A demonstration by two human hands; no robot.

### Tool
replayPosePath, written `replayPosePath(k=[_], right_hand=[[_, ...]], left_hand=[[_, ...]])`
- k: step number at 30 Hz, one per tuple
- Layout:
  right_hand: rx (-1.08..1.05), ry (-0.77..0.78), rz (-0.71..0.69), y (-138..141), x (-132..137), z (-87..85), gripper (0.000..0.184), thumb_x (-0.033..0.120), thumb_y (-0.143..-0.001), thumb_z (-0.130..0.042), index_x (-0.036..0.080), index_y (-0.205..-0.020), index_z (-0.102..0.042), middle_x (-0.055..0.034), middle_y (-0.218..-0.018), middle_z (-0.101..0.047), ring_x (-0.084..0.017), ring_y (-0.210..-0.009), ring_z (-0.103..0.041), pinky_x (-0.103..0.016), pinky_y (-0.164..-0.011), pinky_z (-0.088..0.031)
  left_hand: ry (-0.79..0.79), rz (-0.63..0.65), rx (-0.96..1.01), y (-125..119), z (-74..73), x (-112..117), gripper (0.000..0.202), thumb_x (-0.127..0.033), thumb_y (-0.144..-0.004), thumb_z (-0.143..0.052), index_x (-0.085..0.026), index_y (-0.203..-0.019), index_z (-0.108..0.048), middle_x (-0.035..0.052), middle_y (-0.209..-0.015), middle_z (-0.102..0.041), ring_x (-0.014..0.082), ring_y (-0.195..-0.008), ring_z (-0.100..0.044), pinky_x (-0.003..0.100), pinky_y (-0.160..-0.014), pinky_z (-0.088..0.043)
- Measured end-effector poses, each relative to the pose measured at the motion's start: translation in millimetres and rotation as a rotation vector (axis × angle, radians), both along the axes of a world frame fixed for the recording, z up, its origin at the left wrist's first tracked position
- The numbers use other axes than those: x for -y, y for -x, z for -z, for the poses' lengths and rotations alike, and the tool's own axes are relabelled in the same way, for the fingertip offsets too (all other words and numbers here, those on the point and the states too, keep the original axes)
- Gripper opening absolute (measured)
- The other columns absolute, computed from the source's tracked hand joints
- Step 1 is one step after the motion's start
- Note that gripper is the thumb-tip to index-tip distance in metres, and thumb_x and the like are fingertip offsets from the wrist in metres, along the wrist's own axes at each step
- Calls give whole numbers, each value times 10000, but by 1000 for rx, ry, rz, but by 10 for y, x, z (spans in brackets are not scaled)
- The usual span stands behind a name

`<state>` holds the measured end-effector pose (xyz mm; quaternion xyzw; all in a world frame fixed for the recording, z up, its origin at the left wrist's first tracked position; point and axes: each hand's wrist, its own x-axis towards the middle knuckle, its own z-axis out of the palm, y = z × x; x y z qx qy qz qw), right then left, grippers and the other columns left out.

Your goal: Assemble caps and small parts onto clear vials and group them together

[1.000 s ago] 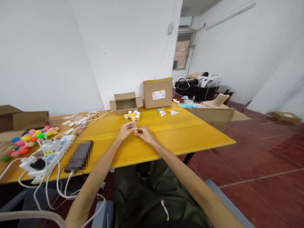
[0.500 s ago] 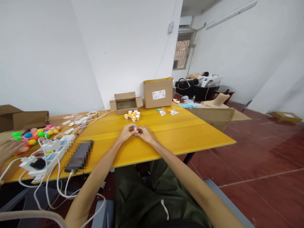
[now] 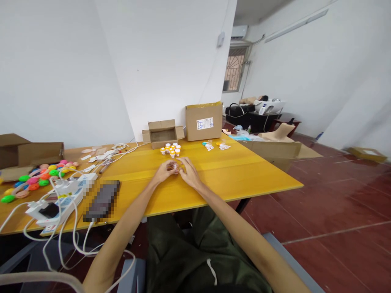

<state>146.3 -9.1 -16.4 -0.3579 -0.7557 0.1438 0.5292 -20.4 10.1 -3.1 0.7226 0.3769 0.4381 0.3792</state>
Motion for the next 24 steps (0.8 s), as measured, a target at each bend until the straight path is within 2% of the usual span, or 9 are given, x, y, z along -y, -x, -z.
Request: replayPosePath(k=[4,7,11,19,24], right_hand=[[60,-65,-35,16,44,-62,317,175,-890,-499,262,-1149,-660,-59,-1102,-640,-207,-1067,-587,-351,-967,-472],[91,-41,-8,22,36,-63,228,198,-893,-530,249,-1053,-684,-57,-1026,-658,-205,-1002,-602,-342,-916,-485],[76,27,40,7,12,-44,137,219,-865,-579,239,-951,-684,-47,-933,-678,-207,-927,-624,-333,-849,-502],[-133,173,-6,-13,-78,4,113,251,-834,-595,240,-912,-675,-41,-937,-724,-193,-815,-677,-335,-787,-543],[-282,306,-97,-22,-169,53,122,260,-777,-633,227,-889,-668,-38,-932,-734,-191,-796,-696,-326,-761,-560]], left_hand=[[3,26,-40,2,26,-6,355,-334,-695,-788,-171,-980,-650,37,-912,-699,168,-830,-656,301,-808,-537],[12,51,-56,-2,32,5,393,-324,-667,-810,-169,-990,-649,36,-923,-704,168,-826,-653,306,-818,-530],[-30,43,-56,-9,3,30,380,-264,-646,-821,-169,-982,-671,50,-969,-725,189,-914,-656,335,-913,-501],[82,-41,30,26,-9,-16,415,-242,-578,-861,-177,-946,-680,43,-949,-736,190,-911,-676,345,-909,-511],[193,-81,139,55,-69,41,426,-312,-590,-863,-183,-960,-694,55,-983,-741,202,-909,-691,354,-894,-521]])
